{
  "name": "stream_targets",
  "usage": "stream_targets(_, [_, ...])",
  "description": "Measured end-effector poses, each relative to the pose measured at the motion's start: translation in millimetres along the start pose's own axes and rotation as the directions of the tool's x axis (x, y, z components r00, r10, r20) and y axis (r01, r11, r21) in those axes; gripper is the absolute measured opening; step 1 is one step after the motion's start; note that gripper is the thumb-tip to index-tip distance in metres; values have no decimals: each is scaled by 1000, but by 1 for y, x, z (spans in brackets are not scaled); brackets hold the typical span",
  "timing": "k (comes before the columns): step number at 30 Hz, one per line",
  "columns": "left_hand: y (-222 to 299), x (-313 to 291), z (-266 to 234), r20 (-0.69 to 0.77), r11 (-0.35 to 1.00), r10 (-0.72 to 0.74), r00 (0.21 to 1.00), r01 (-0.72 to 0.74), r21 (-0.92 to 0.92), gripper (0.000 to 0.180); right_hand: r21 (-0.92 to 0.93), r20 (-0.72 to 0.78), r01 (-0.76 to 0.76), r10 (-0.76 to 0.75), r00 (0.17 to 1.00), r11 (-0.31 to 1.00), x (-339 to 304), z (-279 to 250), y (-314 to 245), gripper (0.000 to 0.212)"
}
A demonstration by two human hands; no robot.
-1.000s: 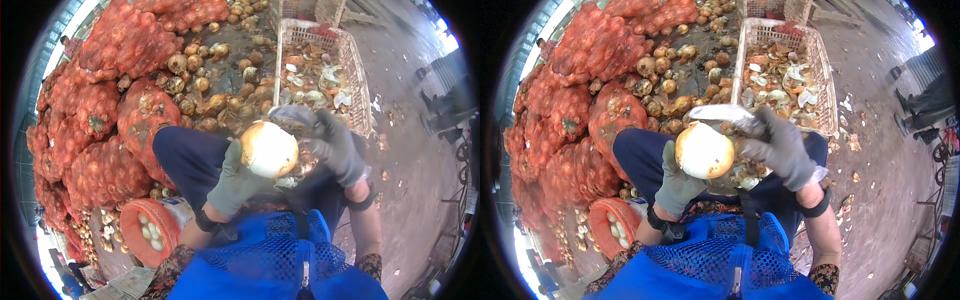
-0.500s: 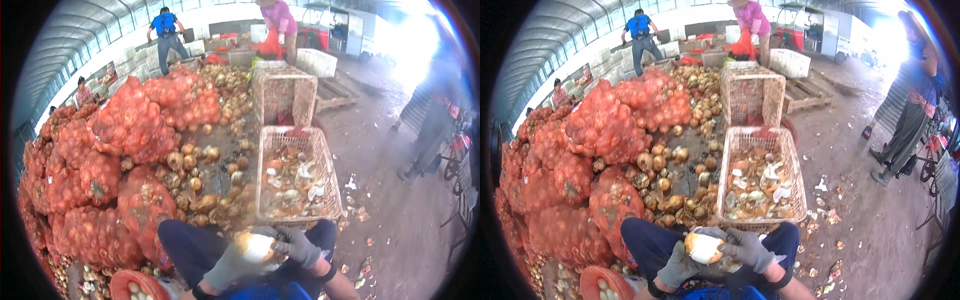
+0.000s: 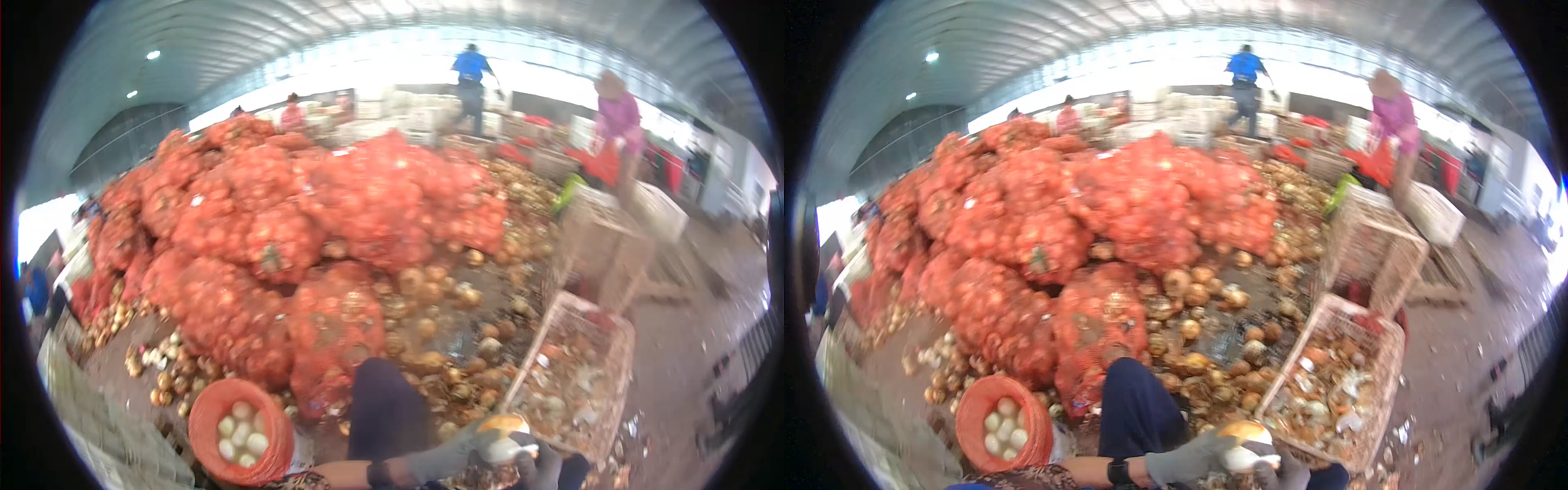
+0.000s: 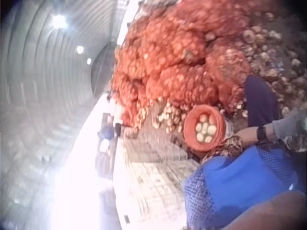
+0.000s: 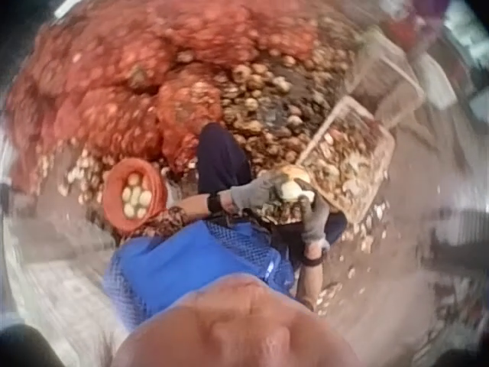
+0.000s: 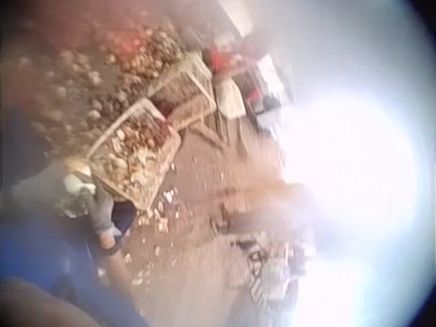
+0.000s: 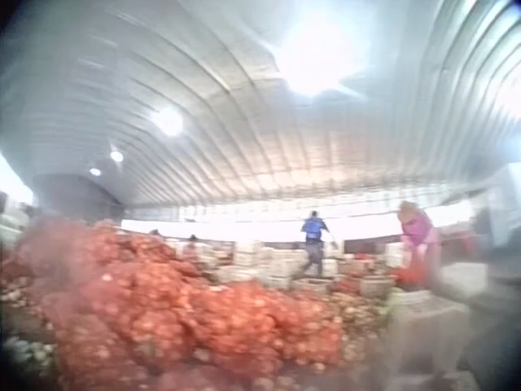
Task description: The person is peeling the outer layers off of onions using a knife.
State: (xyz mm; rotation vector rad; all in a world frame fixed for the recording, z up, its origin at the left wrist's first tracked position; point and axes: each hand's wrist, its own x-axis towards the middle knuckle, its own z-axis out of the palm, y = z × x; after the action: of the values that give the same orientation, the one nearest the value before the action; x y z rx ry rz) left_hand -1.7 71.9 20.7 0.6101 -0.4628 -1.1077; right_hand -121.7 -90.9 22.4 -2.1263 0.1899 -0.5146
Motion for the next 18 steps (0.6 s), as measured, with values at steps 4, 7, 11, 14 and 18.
stream_targets(4, [9, -2, 12, -81, 992, 64, 995, -54, 115, 54, -146, -101, -49, 35, 994, 988, 0, -5, -31, 51])
stream_targets(7, [10, -7, 24, -123, 971, 199, 972, -178, 161, 54, -213, -152, 25, -58, 987, 977, 2, -1, -32, 55])
stream_targets(11, [-18, -7, 15, -201, 892, 389, 899, -313, 327, 45, -298, -109, -214, 190, 976, 930, 0, -4, -37, 50])
stream_targets(14, [5, -14, 27, -148, 936, 275, 950, -230, 265, 48, -262, -151, -47, 7, 989, 964, -4, -11, -46, 52])
stream_targets(18, [4, -16, 26, -173, 998, 65, 983, -60, 38, 65, -116, -217, -68, 41, 975, 991, 9, 7, -24, 43])
